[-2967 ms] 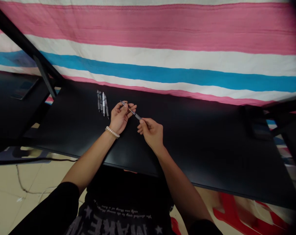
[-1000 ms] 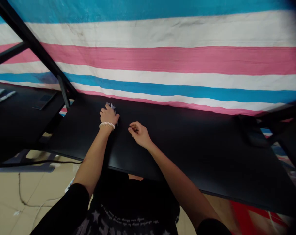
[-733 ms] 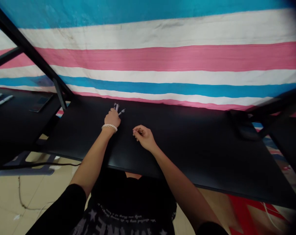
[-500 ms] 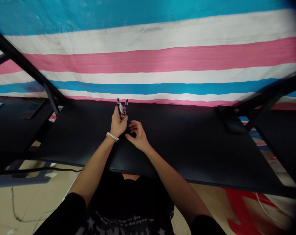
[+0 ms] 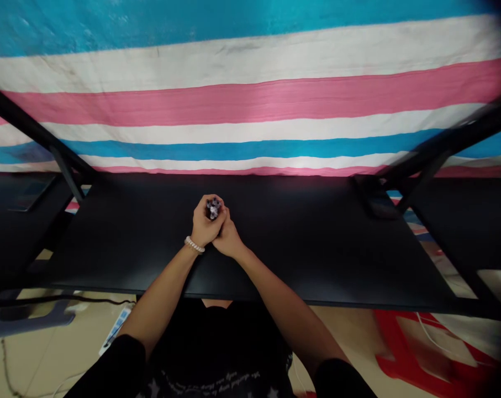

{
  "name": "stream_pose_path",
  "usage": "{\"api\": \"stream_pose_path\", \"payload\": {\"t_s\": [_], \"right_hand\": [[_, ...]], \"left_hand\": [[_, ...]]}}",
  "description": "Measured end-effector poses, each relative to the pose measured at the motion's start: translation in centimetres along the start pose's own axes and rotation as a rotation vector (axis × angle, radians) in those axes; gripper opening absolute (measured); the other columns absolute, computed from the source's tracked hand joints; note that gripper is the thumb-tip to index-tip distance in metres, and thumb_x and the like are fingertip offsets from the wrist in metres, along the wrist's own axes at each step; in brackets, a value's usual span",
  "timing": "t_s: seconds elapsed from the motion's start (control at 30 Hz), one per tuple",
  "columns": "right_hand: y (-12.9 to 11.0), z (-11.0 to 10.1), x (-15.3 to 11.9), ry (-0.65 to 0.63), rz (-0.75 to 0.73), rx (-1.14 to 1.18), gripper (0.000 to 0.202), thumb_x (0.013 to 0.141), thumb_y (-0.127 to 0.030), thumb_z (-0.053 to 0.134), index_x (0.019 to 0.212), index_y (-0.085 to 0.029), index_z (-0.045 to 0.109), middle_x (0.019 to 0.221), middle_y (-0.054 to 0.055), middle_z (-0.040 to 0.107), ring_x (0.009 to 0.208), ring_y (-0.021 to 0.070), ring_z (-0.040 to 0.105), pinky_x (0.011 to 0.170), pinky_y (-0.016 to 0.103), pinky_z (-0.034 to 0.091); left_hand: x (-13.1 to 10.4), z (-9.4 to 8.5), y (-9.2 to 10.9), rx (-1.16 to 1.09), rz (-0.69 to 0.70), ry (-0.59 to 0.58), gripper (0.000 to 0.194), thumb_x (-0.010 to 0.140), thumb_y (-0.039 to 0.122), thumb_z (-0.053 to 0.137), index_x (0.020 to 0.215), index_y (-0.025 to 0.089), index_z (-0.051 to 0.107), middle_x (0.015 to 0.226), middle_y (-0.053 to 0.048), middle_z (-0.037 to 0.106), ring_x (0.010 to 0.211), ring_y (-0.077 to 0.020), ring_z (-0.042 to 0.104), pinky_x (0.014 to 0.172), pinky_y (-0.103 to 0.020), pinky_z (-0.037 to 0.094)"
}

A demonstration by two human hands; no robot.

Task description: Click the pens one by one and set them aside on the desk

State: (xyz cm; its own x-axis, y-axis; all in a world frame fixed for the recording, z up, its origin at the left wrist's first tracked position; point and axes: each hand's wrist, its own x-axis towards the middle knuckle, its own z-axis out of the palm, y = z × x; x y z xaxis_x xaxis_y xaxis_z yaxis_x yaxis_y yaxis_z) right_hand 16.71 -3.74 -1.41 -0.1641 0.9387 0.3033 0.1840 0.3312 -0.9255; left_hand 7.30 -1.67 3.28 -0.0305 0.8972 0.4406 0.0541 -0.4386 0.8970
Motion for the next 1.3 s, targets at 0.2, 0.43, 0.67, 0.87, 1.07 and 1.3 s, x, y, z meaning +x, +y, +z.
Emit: {"api": "stream_pose_path", "payload": {"t_s": [0.2,0.43,0.67,0.87,1.07,1.3], "right_hand": [[0.5,0.0,0.0,-0.022,-0.032,0.093,0.048,0.089,-0.023,0.058,0.136,-0.025,0.047,0.133,0.012,0.058,0.130,0.0283,0.057,0.112,0.049,0.049],[0.2,-0.9,0.6,0.012,0.023,0.134,0.070,0.084,-0.025,0.060,0.148,-0.024,0.031,0.142,0.013,0.050,0.133,0.0282,0.052,0.115,0.050,0.043],[-0.7,-0.9,0.4,0.028,0.213,0.285,0.043,0.096,-0.038,0.057,0.131,-0.028,0.034,0.092,-0.001,0.059,0.059,0.0111,0.058,0.054,0.026,0.054],[-1.1,-0.9,0.5,-0.058,0.261,0.358,0.040,0.098,-0.052,0.051,0.125,-0.027,0.034,0.071,-0.007,0.057,0.042,0.0110,0.054,0.039,0.024,0.047],[-1.2,-1.1,0.7,0.000,0.228,0.099,0.035,0.099,-0.050,0.046,0.122,-0.023,0.049,0.094,0.008,0.071,0.082,0.0252,0.073,0.069,0.039,0.063],[-1.0,-1.7,0.9,-0.056,0.223,-0.014,0.034,0.098,-0.039,0.046,0.126,-0.019,0.049,0.104,0.011,0.071,0.092,0.0275,0.073,0.083,0.047,0.063]], "left_hand": [[-0.6,-0.2,0.0,0.020,-0.050,-0.124,0.036,0.080,0.028,0.077,0.110,0.020,0.059,0.099,-0.005,0.065,0.087,-0.0166,0.064,0.085,-0.033,0.053],[-0.9,-0.5,-1.7,-0.215,-0.213,-0.214,0.051,0.090,0.052,0.066,0.131,0.024,0.055,0.122,-0.009,0.066,0.117,-0.0234,0.063,0.107,-0.040,0.047],[0.0,-0.8,-1.6,-0.179,-0.338,-0.111,0.044,0.095,0.055,0.060,0.121,0.021,0.068,0.096,-0.005,0.072,0.082,-0.0173,0.069,0.076,-0.030,0.057],[0.0,-0.7,-0.2,-0.201,-0.470,-0.120,0.048,0.087,0.058,0.069,0.114,0.019,0.066,0.076,-0.001,0.067,0.035,-0.0073,0.047,0.029,-0.022,0.033],[0.4,-0.5,-1.6,-0.278,-0.417,0.069,0.035,0.079,0.041,0.082,0.101,0.016,0.070,0.073,-0.001,0.067,0.056,-0.0083,0.058,0.050,-0.019,0.045],[0.6,-0.9,-2.9,-0.228,-0.441,0.059,0.025,0.086,0.037,0.076,0.097,0.015,0.068,0.070,0.000,0.063,0.058,-0.0086,0.055,0.054,-0.020,0.044]]}}
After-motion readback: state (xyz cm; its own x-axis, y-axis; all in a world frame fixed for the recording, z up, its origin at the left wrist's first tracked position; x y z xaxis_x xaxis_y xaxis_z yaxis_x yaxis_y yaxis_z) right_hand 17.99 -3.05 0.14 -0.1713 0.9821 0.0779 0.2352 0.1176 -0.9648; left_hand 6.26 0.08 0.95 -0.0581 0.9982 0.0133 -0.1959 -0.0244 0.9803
